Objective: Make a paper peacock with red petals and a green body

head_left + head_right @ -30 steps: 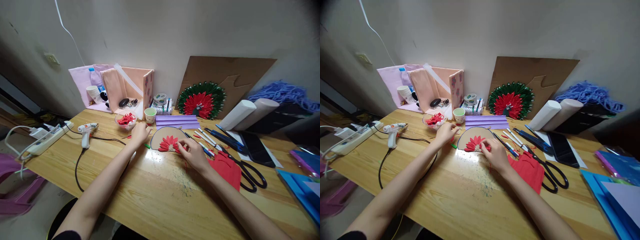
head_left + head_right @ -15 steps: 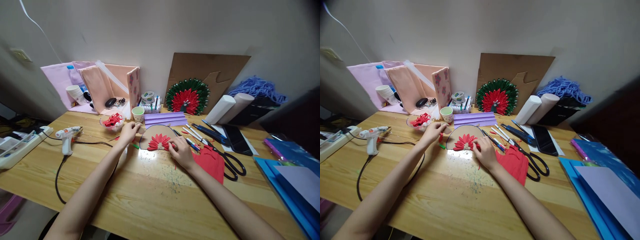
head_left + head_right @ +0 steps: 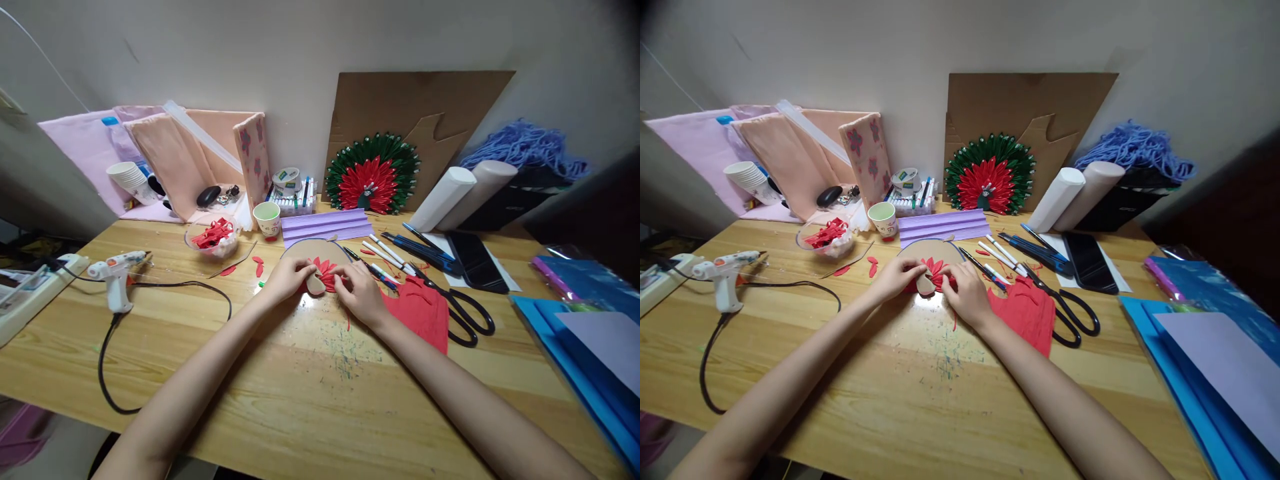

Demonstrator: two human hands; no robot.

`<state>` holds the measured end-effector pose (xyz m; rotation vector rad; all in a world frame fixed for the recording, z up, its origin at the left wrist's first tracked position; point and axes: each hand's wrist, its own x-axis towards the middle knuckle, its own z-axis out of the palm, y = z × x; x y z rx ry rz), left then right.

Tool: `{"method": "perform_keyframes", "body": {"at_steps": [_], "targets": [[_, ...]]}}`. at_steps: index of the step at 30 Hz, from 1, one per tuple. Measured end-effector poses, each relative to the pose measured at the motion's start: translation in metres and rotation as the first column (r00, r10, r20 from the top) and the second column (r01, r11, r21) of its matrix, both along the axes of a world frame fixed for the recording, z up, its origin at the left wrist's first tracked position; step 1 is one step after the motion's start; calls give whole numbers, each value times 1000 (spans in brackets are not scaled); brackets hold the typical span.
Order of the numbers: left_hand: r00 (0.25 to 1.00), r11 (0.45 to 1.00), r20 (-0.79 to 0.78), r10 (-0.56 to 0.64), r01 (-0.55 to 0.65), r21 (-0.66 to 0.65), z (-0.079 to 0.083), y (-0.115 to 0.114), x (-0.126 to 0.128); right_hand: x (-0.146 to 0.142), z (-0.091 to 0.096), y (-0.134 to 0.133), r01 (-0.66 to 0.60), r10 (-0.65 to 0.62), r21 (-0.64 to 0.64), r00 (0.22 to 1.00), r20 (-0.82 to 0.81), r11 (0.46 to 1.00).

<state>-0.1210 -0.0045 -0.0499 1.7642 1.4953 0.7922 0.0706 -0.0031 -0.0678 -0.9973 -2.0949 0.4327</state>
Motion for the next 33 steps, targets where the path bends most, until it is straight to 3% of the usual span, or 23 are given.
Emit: {"method": "perform_keyframes", "body": {"at_steps": [9, 18, 28, 33], "targets": [[999, 998, -42, -3, 6, 65, -8, 6, 4, 1, 1, 2, -5, 5, -31, 1000, 4, 1000], [990, 981, 73, 120, -130, 141, -18, 2, 10, 0, 2, 1, -19, 20, -38, 999, 44, 999], [981, 954, -69, 182, -159, 255, -20, -2, 14, 2, 0, 1, -13, 18, -52, 996, 90, 999], [977, 933, -52, 209, -183, 309, -16, -4, 12, 2, 0, 1, -19, 25, -56, 995, 102, 998]]}}
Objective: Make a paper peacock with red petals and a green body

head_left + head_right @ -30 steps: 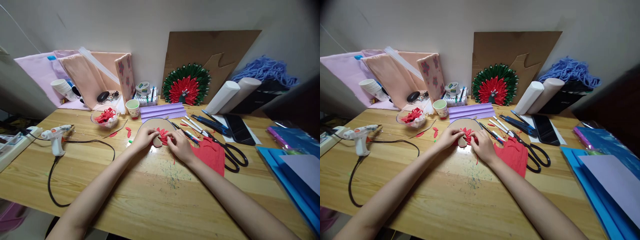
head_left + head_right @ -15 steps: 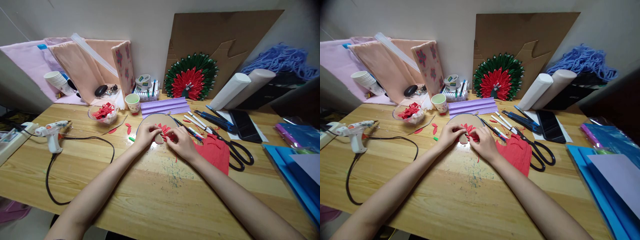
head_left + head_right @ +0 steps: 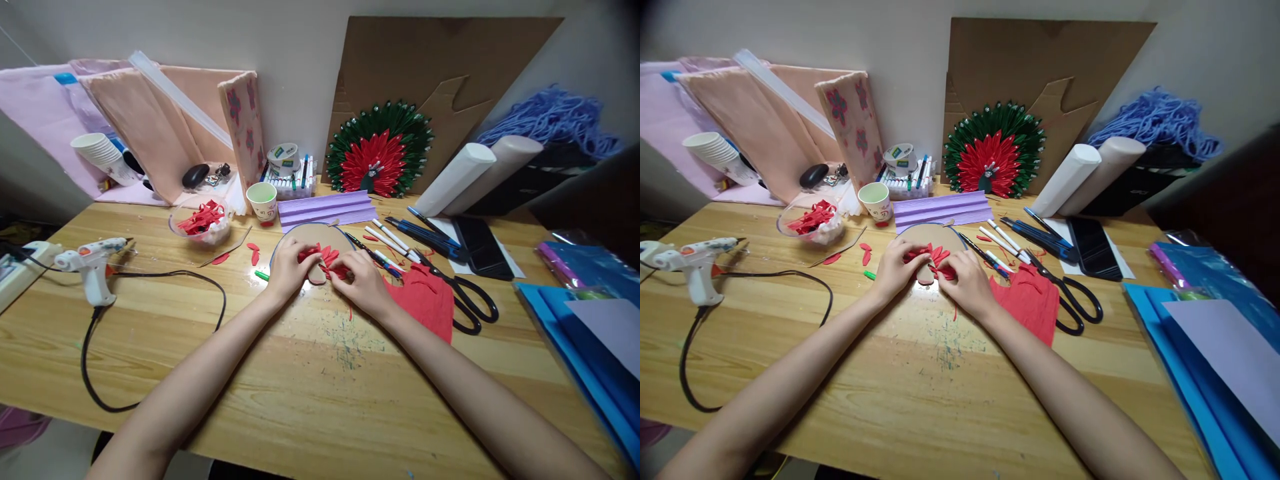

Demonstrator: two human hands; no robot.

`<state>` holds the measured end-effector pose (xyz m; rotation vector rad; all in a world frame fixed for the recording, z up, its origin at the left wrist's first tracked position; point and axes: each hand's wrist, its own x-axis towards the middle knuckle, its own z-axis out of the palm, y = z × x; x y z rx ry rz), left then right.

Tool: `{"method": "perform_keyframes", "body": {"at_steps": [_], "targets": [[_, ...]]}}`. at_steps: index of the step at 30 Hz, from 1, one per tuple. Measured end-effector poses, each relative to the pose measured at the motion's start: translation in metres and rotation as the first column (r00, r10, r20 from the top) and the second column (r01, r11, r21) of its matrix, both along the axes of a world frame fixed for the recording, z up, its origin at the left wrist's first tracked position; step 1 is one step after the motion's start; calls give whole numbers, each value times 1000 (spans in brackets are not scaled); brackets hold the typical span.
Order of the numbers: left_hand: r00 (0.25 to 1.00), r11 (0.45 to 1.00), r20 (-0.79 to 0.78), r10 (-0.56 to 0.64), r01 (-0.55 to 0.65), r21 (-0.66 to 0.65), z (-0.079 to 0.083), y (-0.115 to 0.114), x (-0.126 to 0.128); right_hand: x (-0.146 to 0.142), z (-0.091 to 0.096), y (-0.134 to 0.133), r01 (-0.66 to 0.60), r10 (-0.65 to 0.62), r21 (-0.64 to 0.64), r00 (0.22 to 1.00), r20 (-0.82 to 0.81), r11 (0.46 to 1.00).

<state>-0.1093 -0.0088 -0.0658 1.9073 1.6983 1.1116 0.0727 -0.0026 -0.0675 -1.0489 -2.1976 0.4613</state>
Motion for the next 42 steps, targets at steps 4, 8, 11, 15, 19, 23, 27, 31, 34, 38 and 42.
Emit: {"method": "perform_keyframes", "body": {"at_steps": [4, 8, 11, 15, 19, 23, 27, 31, 34, 38, 42], "targets": [[969, 970, -58, -241, 242, 21, 11, -6, -17, 0, -1, 0, -8, 8, 4, 1000, -10, 1000], [900, 916, -173, -400, 392, -80, 18, -14, -30, 0, 0, 0, -11, 11, 0, 1000, -15, 1000], [889, 915, -219, -403, 390, -101, 17, -16, -29, 0, 0, 0, -2, 2, 0, 1000, -17, 1000], [897, 921, -207, -390, 381, -83, 14, -15, -25, 0, 0, 0, -5, 5, -6, 1000, -25, 1000], [904, 923, -186, -385, 379, -71, 12, -13, -24, 0, 1, 0, -14, 14, -8, 999, -32, 1000], [903, 922, -183, -388, 384, -57, 11, -13, -24, 1, 1, 1, -12, 12, -9, 999, -40, 1000], [908, 925, -174, -380, 375, -63, 13, -14, -23, 1, 0, 1, -8, 7, -16, 999, -36, 1000], [912, 926, -163, -377, 369, -81, 12, -14, -23, 2, 0, 2, -6, 5, -32, 999, -40, 999], [914, 928, -162, -372, 364, -75, 10, -13, -24, 2, 0, 2, -11, 7, -67, 998, -58, 998], [919, 935, -176, -353, 350, -51, 7, -13, -26, 2, -1, 2, -9, -7, -147, 994, -105, 989], [929, 943, -157, -334, 328, -61, 6, -13, -25, 2, -1, 4, 0, -44, -268, 986, -158, 963]]}}
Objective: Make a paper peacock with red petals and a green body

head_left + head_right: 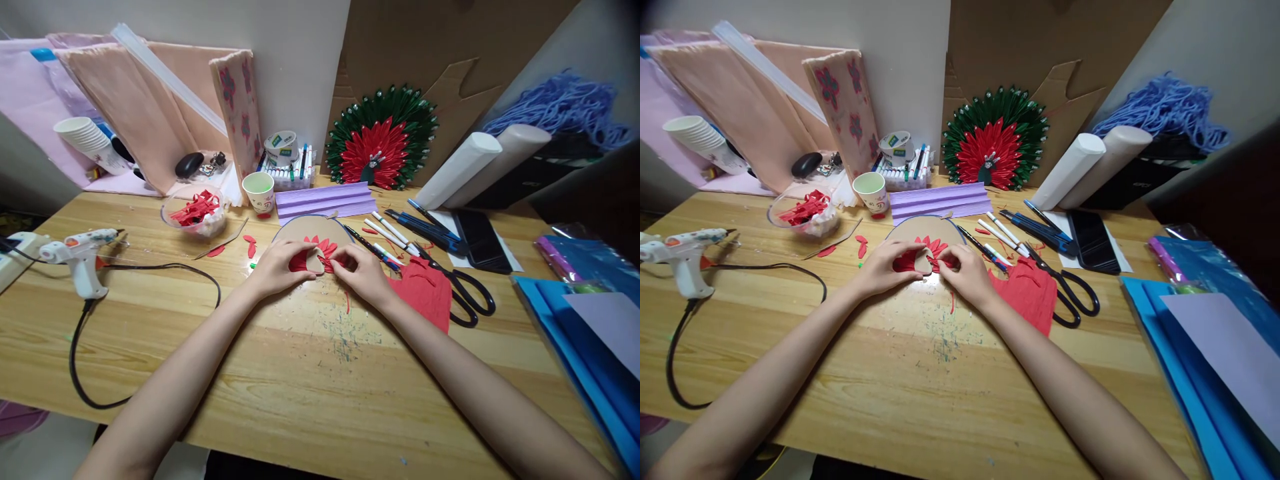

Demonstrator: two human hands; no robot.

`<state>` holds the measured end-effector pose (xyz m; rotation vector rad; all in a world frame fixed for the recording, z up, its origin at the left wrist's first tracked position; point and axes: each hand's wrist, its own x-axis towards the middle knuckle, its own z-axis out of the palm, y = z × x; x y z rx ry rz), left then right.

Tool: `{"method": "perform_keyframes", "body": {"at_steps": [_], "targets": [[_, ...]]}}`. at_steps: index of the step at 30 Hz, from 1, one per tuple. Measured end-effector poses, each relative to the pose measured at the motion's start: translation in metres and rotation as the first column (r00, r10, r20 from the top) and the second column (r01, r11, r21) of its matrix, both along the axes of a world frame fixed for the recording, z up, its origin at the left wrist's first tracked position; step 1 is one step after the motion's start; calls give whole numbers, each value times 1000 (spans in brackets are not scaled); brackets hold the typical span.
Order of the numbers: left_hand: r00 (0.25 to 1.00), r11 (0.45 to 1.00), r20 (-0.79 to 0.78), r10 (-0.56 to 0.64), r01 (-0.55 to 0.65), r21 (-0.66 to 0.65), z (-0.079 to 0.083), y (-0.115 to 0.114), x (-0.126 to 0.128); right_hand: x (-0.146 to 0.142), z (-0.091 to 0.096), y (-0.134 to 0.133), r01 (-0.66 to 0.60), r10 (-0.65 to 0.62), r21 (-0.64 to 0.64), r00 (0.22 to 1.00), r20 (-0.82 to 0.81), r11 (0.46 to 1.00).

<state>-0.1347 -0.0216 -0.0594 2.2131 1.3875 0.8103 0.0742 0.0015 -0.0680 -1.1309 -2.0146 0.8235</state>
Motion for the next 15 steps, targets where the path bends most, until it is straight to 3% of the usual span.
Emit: {"method": "perform_keyframes", "body": {"at_steps": [7, 11, 15], "targets": [[999, 1000, 38, 22, -21, -20, -1, 1, 2, 14, 14, 18, -101, 67, -237, 987, -145, 966], [999, 1000, 44, 19, -19, -3, -3, 1, 1, 21, 21, 27, -183, 167, -375, 983, -75, 909], [999, 1000, 36, 15, -15, 4, -5, 2, 0, 14, 25, 30, -171, 201, -392, 979, 36, 904]]}}
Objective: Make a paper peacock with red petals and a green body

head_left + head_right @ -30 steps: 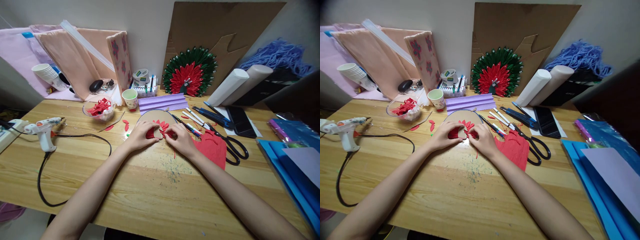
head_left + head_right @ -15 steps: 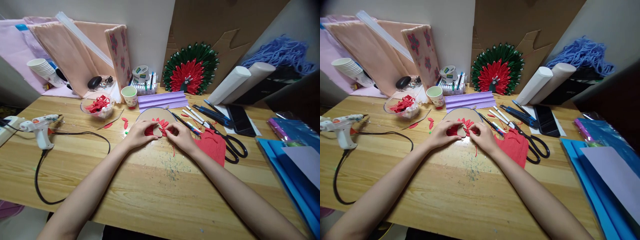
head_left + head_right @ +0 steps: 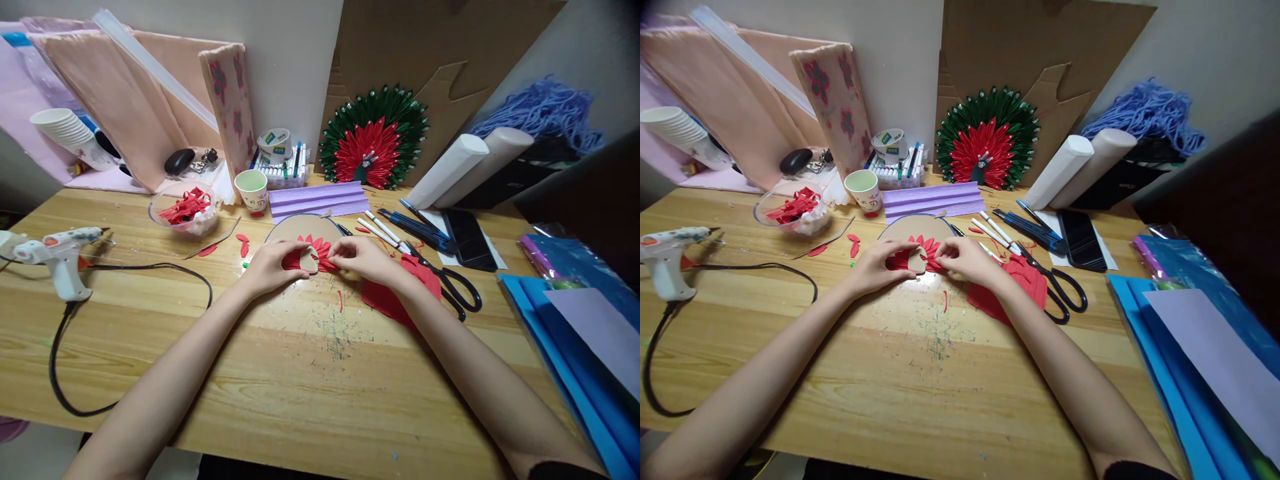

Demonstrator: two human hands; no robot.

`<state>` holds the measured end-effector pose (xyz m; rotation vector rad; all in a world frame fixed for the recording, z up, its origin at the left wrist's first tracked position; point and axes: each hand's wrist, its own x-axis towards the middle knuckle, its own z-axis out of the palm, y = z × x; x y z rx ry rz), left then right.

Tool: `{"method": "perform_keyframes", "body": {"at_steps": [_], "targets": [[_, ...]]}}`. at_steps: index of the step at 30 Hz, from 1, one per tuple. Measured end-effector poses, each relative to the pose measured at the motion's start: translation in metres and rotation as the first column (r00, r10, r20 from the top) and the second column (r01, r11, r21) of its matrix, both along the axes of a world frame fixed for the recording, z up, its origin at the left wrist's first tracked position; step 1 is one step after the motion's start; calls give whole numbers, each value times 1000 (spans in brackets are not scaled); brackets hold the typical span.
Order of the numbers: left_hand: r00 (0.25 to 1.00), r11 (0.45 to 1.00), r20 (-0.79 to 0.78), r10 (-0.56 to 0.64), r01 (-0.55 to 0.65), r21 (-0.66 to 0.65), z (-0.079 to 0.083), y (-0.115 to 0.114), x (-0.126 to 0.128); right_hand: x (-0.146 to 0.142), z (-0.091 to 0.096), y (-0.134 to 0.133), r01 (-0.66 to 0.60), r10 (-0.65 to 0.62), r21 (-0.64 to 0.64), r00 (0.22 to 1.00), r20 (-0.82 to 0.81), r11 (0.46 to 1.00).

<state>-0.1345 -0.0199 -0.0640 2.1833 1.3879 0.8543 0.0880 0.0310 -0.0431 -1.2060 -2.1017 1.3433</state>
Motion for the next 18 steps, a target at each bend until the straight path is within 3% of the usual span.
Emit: {"method": "perform_keyframes", "body": {"at_steps": [8, 18], "targets": [[1000, 1000, -11, 6, -6, -11, 0, 0, 0, -14, 11, 2, -104, 64, 156, 968, 241, 982], [1000, 1000, 5, 2, -2, -4, -1, 0, 0, -17, 19, 4, -157, 100, 183, 953, 287, 970]]}}
